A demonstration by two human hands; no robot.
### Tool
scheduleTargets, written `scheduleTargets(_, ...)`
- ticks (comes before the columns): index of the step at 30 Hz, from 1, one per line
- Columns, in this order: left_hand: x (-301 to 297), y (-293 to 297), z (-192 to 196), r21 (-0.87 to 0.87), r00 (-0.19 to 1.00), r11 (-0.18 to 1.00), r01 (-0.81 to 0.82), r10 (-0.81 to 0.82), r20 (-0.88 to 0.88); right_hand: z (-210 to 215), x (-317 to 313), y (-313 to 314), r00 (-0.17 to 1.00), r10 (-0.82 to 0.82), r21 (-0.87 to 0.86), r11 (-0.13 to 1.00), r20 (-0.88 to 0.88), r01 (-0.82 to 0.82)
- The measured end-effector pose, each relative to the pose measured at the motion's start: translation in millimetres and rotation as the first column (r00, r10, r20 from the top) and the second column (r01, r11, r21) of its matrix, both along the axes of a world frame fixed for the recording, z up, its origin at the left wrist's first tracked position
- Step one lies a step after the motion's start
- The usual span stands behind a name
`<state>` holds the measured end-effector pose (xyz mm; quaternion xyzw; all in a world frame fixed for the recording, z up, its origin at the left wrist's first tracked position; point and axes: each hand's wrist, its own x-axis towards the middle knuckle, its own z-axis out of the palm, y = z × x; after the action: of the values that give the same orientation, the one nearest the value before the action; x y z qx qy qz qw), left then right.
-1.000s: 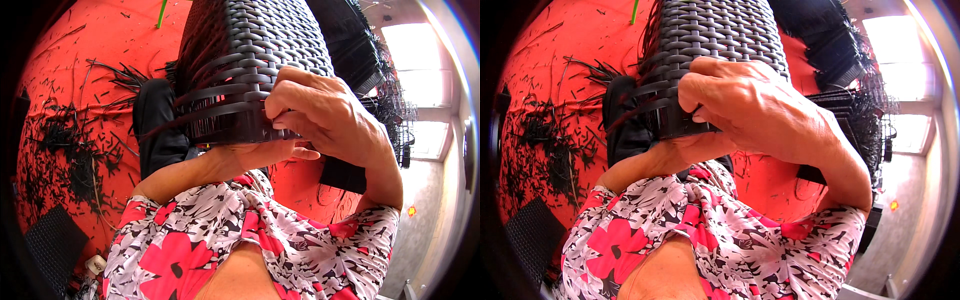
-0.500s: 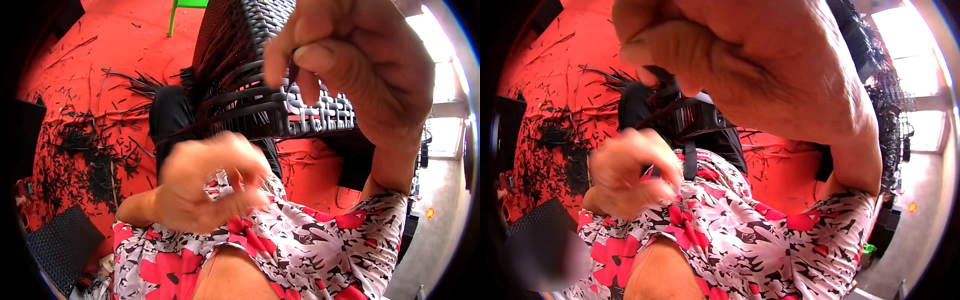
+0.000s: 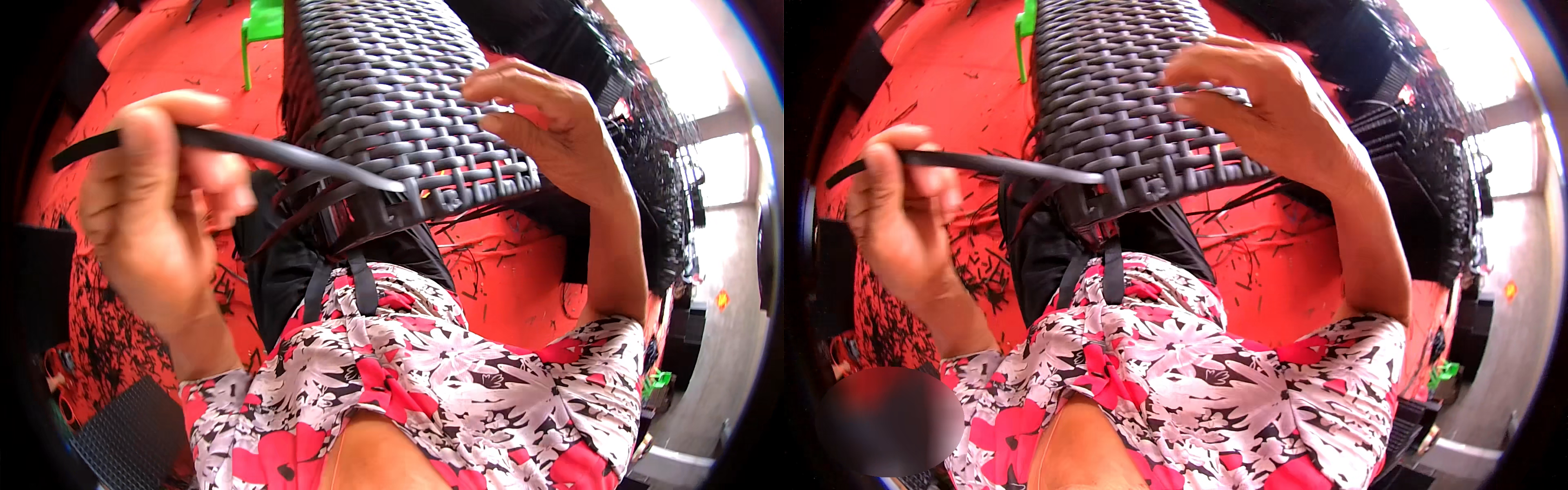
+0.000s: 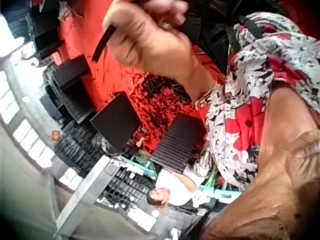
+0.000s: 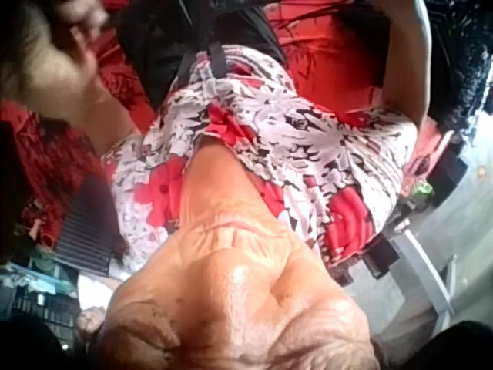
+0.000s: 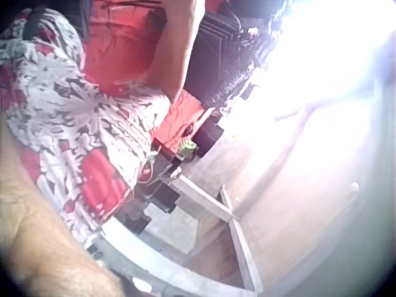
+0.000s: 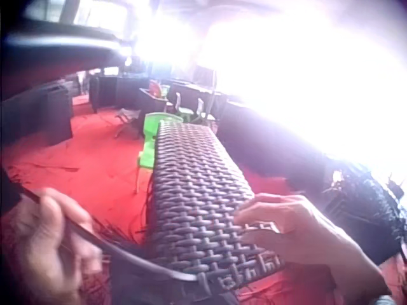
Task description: The person weaves flexible plastic strips into a black rattan-style chair frame by hand, threading the strips through the existing mesh and pulling them tight.
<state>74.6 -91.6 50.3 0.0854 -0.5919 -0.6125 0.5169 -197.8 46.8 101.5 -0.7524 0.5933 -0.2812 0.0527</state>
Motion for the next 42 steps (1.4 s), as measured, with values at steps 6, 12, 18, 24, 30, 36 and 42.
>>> scheduleTargets(6, 36, -34, 13, -0.031, 0.994, 0.994, -0.103, 0.104, 0.025, -38, -39, 85, 0.773, -0.542, 0.128, 0.837, 0.330, 0.532)
scheduleTargets(12, 64, -66, 11, -0.026, 0.993, 0.997, -0.078, 0.080, 0.081, -69, -51, 107, 0.526, -0.483, 0.345, 0.874, 0.700, 0.343)
scheduleTargets(18, 105, -99, 21, 0.051, 0.987, 0.997, -0.054, 0.046, 0.152, -83, -82, 97, 0.657, -0.299, 0.384, 0.923, 0.692, 0.015)
scheduleTargets(24, 195, -177, -2, 0.136, 0.973, 0.971, -0.195, 0.174, 0.152, -52, -100, 87, 0.778, -0.384, 0.448, 0.881, 0.498, 0.149)
scheduleTargets(30, 340, -257, -61, 0.292, 0.899, 0.850, -0.439, 0.416, 0.139, -8, -76, 69, 0.921, -0.351, 0.241, 0.921, 0.169, 0.307)
scheduleTargets(36, 563, -260, -132, 0.271, 0.486, 0.407, -0.872, 0.783, 0.389, -19, -79, 70, 0.944, -0.331, 0.190, 0.926, -0.006, 0.326)
scheduleTargets(42, 383, -189, -133, -0.871, -0.544, -0.044, -0.489, 0.796, 0.265, -14, -55, 82, 0.918, -0.380, 0.136, 0.921, 0.110, 0.365)
